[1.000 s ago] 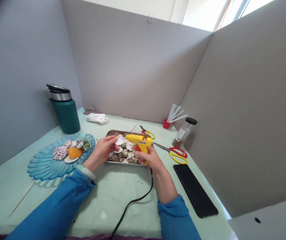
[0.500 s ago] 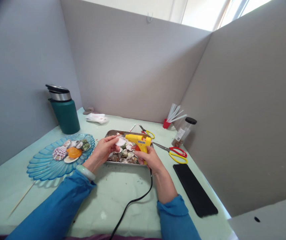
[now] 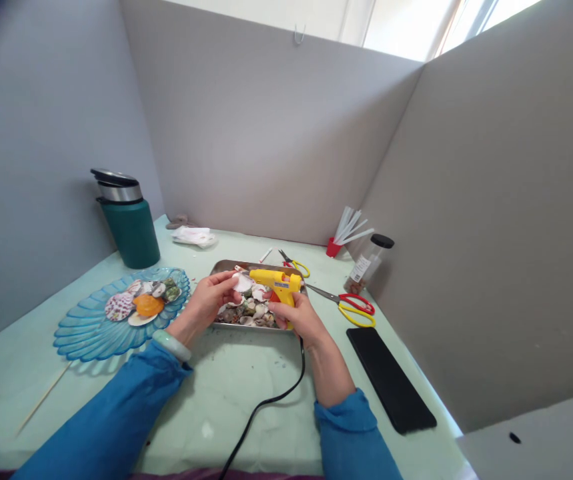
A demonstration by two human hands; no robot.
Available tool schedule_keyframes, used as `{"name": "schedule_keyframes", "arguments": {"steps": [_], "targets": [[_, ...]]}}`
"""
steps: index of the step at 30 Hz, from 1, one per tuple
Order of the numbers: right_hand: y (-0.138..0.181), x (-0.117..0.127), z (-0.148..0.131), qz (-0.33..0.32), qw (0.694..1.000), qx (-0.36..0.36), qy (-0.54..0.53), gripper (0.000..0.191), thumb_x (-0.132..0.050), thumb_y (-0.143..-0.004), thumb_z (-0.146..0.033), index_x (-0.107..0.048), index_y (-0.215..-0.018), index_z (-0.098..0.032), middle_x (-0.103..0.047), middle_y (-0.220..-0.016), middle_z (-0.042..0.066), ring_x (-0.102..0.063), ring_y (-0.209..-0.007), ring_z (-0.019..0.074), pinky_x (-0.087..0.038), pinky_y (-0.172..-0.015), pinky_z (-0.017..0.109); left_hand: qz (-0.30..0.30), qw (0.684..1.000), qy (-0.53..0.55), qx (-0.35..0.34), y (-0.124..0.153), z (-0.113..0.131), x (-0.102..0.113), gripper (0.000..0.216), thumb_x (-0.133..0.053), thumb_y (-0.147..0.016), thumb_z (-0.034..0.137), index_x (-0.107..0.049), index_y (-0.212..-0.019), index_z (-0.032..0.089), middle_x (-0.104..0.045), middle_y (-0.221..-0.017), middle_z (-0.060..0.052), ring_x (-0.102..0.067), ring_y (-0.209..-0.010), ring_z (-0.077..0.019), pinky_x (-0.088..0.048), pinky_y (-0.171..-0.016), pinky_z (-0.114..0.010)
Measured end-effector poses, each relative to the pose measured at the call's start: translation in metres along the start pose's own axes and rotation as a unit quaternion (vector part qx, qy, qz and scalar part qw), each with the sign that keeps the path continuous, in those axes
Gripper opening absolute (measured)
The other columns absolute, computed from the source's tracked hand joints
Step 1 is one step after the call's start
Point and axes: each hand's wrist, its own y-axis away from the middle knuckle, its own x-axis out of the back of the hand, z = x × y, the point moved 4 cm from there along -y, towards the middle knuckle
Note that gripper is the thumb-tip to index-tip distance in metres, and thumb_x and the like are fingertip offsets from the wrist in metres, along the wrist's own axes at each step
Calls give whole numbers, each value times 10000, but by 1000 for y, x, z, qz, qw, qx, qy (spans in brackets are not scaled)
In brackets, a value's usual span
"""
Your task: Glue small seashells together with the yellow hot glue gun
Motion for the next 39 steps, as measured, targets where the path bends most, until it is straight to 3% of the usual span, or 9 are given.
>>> {"name": "schedule_keyframes", "arguments": {"steps": [3, 7, 18, 25, 29, 33, 39], "targets": [[0, 0, 0, -1, 1000, -2, 0, 276, -755, -692, -270, -678, -918, -131, -429, -445, -85, -362, -406, 68, -235, -440, 230, 5, 1000, 3, -3, 0, 1, 1, 231, -576, -901, 293, -604, -1070, 137, -649, -988, -52, -638, -779, -151, -553, -667, -320], [0, -1, -1, -4, 1000, -3, 2, 291, -761, -682, -282, -676, -919, -135, -427, -445, -86, -356, -406, 71, -234, -438, 231, 19, 999, 20, -19, 1, 4, 0, 172, -611, -875, 239, -605, -1007, 129, -643, -814, -1, -590, -589, -93, -518, -559, -248], [-1, -1, 0, 5, 1000, 5, 6, 269, -750, -697, -266, -678, -918, -132, -422, -434, -86, -358, -402, 76, -241, -438, 237, 42, 998, 36, -44, 5, 8, -4, 366, -803, -603, 313, -586, -831, 127, -645, -564, 18, -615, -465, -114, -512, -511, -231], [-2, -1, 1, 5, 1000, 2, 9, 264, -757, -688, -271, -681, -898, -130, -426, -430, -87, -363, -394, 71, -239, -431, 232, 41, 998, 17, -39, 4, 6, -3, 226, -732, -749, 271, -594, -856, 127, -628, -580, 40, -608, -486, -104, -517, -523, -236], [-2, -1, 0, 4, 1000, -2, 11, 285, -762, -683, -282, -679, -913, -135, -432, -430, -88, -363, -393, 70, -247, -432, 229, 45, 998, 2, -33, 4, 4, -1, 145, -596, -890, 261, -613, -939, 125, -634, -734, 20, -593, -560, -93, -523, -549, -251], [-1, -1, 0, 1, 1000, -5, 14, 285, -763, -684, -287, -679, -914, -141, -434, -438, -86, -368, -399, 74, -254, -435, 229, 49, 998, -5, -30, 3, 3, 0, 180, -579, -902, 278, -611, -996, 127, -645, -841, -11, -607, -631, -105, -531, -571, -260], [-2, 0, 2, 7, 1000, 2, 18, 270, -752, -696, -280, -680, -916, -142, -431, -440, -85, -363, -400, 73, -248, -435, 229, 43, 999, -3, -31, 3, 4, -1, 120, -604, -886, 235, -613, -932, 124, -620, -714, 31, -586, -552, -90, -523, -554, -250]]}}
